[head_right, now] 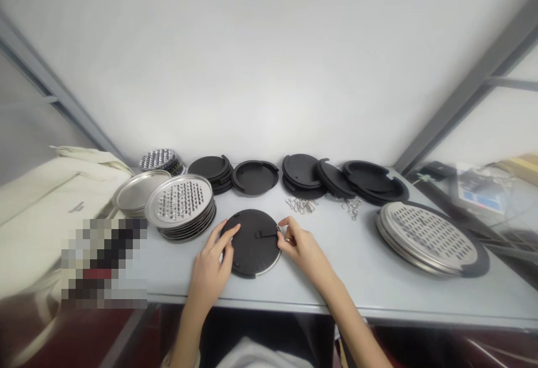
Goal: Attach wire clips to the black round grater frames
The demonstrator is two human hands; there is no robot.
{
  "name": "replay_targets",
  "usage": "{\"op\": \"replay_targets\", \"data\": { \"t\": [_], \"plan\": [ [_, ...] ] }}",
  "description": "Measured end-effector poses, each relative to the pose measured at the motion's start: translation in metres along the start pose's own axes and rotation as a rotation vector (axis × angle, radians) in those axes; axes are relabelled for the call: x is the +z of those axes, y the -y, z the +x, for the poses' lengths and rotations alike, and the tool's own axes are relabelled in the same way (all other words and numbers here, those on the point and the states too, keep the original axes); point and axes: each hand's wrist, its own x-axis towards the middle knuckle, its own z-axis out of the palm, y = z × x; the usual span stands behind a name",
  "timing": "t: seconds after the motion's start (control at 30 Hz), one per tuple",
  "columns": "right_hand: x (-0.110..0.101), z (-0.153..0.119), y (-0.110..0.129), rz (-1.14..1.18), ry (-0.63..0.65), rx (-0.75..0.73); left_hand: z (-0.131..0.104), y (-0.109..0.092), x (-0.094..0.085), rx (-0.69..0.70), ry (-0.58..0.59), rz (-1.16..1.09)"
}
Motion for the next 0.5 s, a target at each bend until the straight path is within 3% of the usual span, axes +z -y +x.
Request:
{"op": "replay_targets", "data": {
  "t": [0.5],
  "plan": [
    [0.0001,-0.0004,-0.0009,-0.013,0.000,-0.023,-0.0007,0.0016,0.0012,-0.004,0.007,0.008]
  ]
}}
